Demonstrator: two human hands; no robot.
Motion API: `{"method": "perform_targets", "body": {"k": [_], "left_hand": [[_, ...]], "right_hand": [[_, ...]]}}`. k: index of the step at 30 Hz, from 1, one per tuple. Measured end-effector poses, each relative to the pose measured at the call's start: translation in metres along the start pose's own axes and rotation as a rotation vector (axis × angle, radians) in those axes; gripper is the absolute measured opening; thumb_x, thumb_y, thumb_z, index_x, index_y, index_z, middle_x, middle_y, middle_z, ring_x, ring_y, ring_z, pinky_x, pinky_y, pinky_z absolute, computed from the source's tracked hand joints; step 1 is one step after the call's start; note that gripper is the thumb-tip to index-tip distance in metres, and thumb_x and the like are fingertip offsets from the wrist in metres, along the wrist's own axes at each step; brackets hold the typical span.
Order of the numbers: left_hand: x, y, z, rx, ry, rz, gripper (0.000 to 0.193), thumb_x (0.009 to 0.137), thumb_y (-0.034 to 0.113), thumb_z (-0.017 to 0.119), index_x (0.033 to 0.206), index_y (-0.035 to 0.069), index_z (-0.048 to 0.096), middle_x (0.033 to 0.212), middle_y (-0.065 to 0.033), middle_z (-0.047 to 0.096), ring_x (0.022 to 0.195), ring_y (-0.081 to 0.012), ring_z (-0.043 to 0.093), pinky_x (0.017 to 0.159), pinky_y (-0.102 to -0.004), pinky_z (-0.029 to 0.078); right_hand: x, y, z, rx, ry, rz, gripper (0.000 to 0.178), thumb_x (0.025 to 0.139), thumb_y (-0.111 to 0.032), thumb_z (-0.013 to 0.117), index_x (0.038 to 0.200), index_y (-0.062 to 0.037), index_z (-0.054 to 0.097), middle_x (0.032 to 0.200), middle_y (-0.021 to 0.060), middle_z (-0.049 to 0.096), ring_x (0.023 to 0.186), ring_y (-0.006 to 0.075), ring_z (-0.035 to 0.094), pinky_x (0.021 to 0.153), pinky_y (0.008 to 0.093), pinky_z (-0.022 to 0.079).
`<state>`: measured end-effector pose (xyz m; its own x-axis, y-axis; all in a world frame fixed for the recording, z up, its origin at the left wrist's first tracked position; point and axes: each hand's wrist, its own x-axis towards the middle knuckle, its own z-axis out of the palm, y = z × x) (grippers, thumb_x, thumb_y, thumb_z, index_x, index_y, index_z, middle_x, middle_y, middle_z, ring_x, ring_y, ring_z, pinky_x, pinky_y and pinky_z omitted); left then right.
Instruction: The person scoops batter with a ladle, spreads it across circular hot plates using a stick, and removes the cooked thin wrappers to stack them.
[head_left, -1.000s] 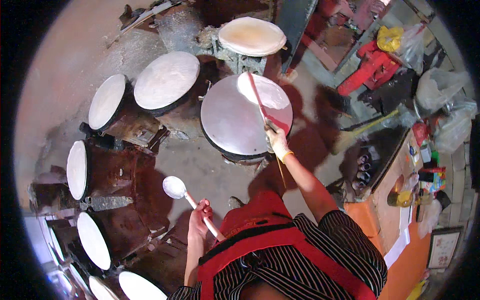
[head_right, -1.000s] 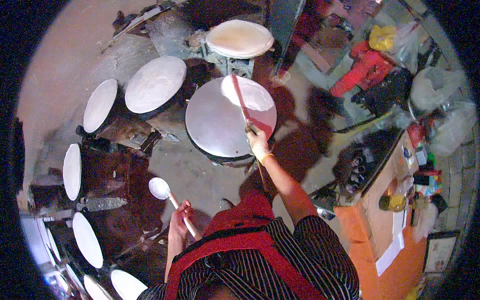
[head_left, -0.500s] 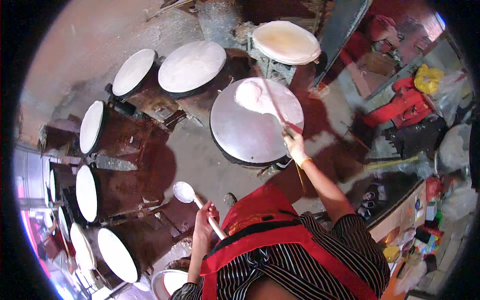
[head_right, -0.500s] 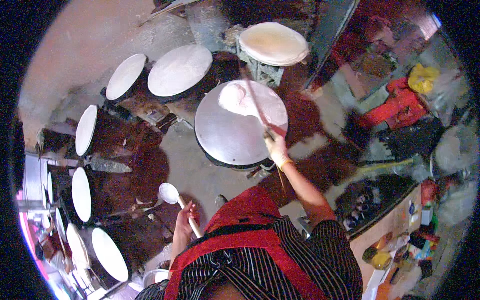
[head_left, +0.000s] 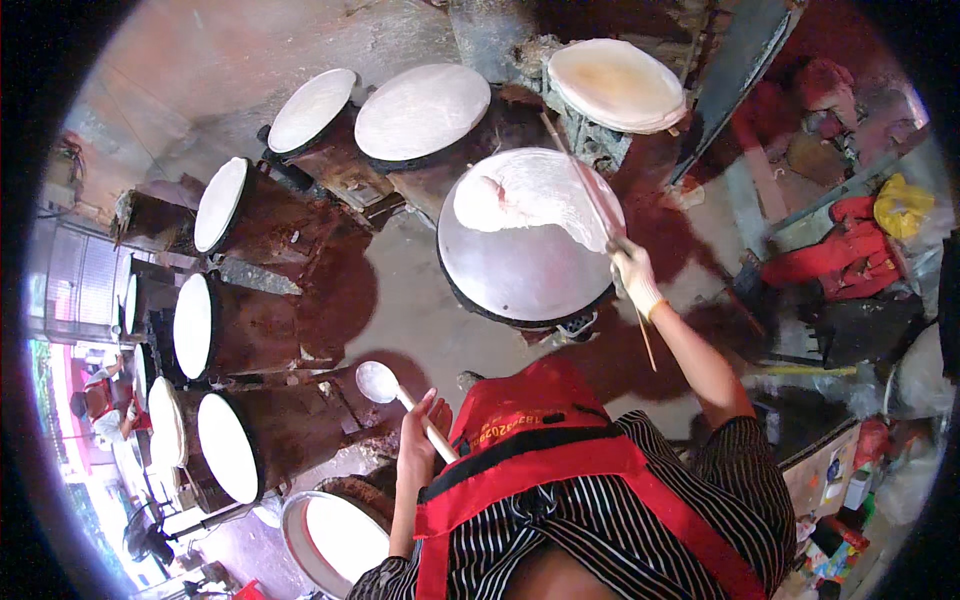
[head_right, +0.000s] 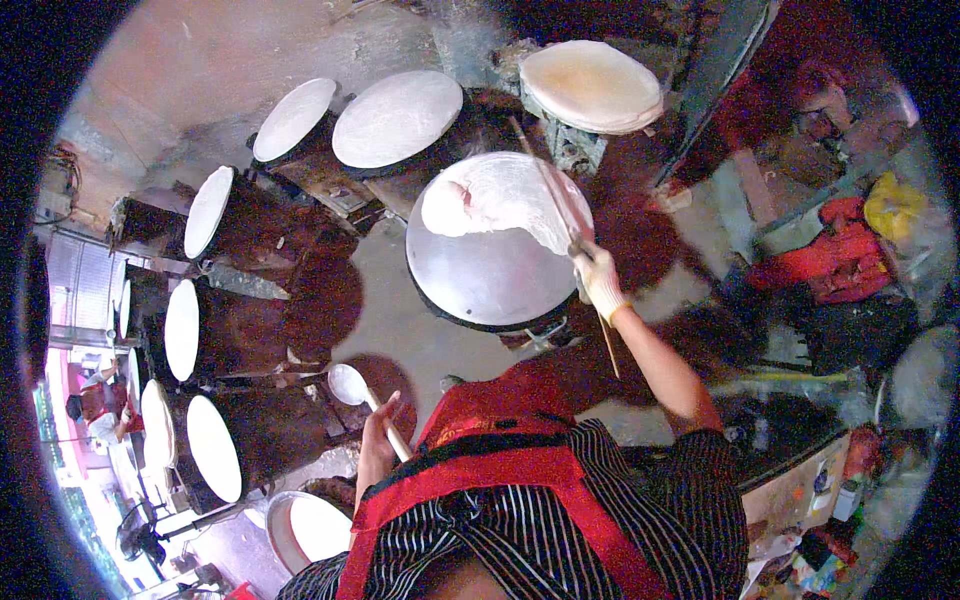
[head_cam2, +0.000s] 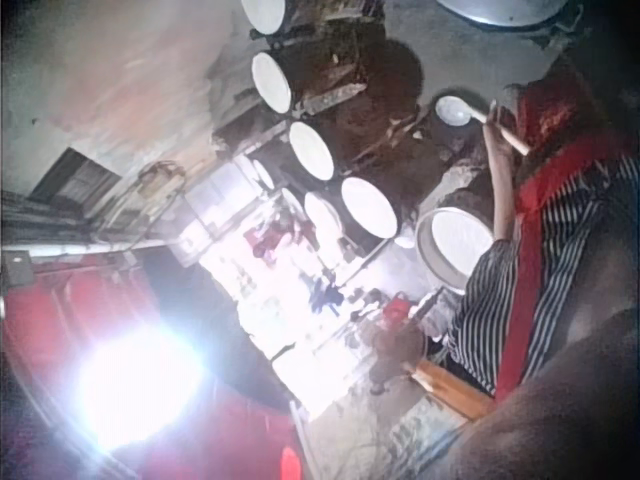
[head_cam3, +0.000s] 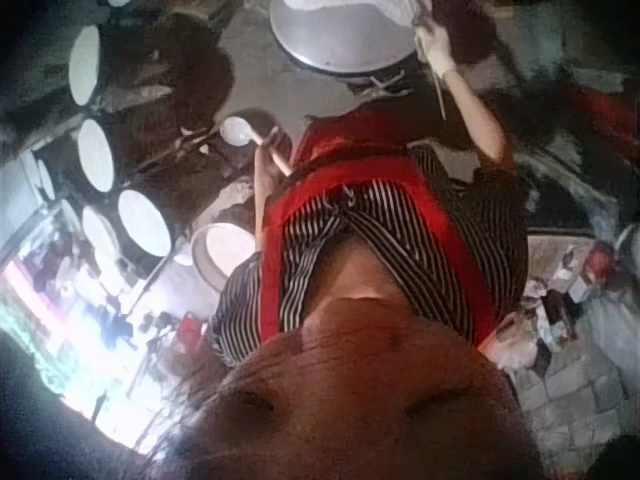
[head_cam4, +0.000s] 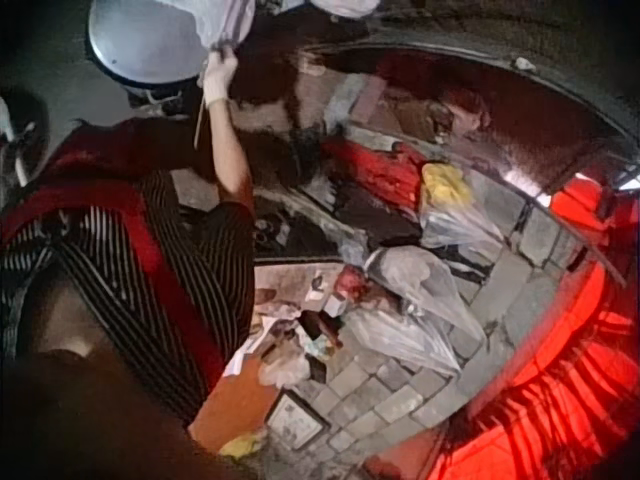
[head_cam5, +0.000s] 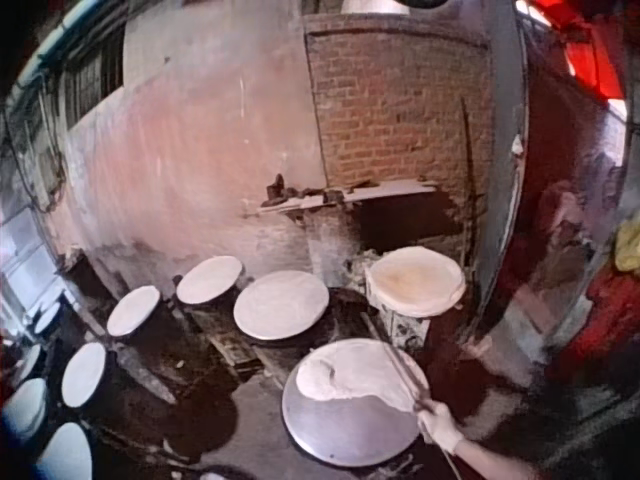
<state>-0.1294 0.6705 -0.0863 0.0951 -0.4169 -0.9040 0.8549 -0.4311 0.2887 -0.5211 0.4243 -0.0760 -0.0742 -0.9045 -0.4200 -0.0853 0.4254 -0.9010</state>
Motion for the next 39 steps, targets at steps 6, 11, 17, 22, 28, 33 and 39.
{"method": "perform_targets", "body": {"k": [6,11,17,22,28,33,39], "left_hand": [[-0.043,-0.008,0.035,0.073,0.149,0.057,0.011,0.084,0.018,0.062,0.082,0.007,0.060,0.076,-0.0048,0.057,0.063,-0.0185,0.055,0.060,-0.0266,0.051],[-0.048,-0.026,-0.012,0.058,0.062,0.044,0.019,0.087,0.020,0.057,0.101,0.006,0.057,0.087,-0.0088,0.058,0.074,-0.0205,0.056,0.069,-0.0326,0.050],[-0.101,-0.037,0.002,0.144,-0.118,0.266,0.038,0.085,0.025,0.058,0.118,0.007,0.055,0.113,-0.0105,0.053,0.101,-0.0208,0.053,0.094,-0.0322,0.043],[-0.066,-0.001,-0.007,0.224,-0.048,0.118,0.033,0.082,0.024,0.062,0.110,0.006,0.059,0.100,-0.0101,0.058,0.088,-0.0208,0.057,0.083,-0.0315,0.049],[-0.043,0.044,0.025,0.496,-0.153,-0.070,0.025,0.081,0.018,0.065,0.104,0.013,0.063,0.093,-0.0058,0.058,0.078,-0.0221,0.058,0.076,-0.0323,0.052],[0.002,0.093,0.006,0.619,-0.219,-0.122,0.026,0.083,0.013,0.061,0.108,0.012,0.062,0.091,-0.0012,0.057,0.073,-0.0167,0.056,0.075,-0.0296,0.051],[0.035,0.150,-0.053,0.601,-0.318,-0.187,0.032,0.083,0.010,0.058,0.115,0.012,0.057,0.082,0.0042,0.056,0.081,-0.0121,0.056,0.080,-0.0300,0.048]], "right_hand": [[0.008,0.012,0.036,-0.231,-0.431,-0.316,0.034,0.086,-0.005,0.059,0.119,-0.0053,0.058,0.089,-0.0046,0.057,0.072,0.0057,0.048,0.063,0.0190,0.041],[0.020,0.010,-0.012,-0.102,-0.586,-0.061,0.040,0.079,0.005,0.048,0.115,-0.0081,0.061,0.096,0.0014,0.063,0.058,0.0050,0.050,0.050,0.0223,0.042],[0.028,0.005,0.021,-0.241,-0.479,-0.090,0.026,0.084,-0.009,0.061,0.110,-0.0046,0.062,0.086,-0.0004,0.064,0.062,0.0058,0.049,0.052,0.0219,0.043],[-0.045,0.046,-0.019,-0.032,-0.542,0.108,0.036,0.084,-0.002,0.056,0.118,-0.0146,0.061,0.062,-0.0063,0.053,0.045,0.0031,0.040,0.043,0.0198,0.036],[-0.098,0.073,0.000,0.130,-0.069,0.019,0.037,0.086,-0.009,0.057,0.123,-0.0124,0.056,0.059,-0.0074,0.050,0.043,0.0019,0.037,0.039,0.0194,0.031],[-0.204,0.105,0.016,-0.067,-0.208,0.020,0.040,0.084,-0.010,0.052,0.123,-0.0113,0.057,0.062,-0.0047,0.044,0.052,0.0052,0.038,0.047,0.0228,0.033],[-0.275,0.138,0.137,0.513,0.367,0.240,0.029,0.086,-0.023,0.056,0.113,-0.0106,0.058,0.062,-0.0024,0.050,0.048,0.0084,0.043,0.043,0.0232,0.034]]}}
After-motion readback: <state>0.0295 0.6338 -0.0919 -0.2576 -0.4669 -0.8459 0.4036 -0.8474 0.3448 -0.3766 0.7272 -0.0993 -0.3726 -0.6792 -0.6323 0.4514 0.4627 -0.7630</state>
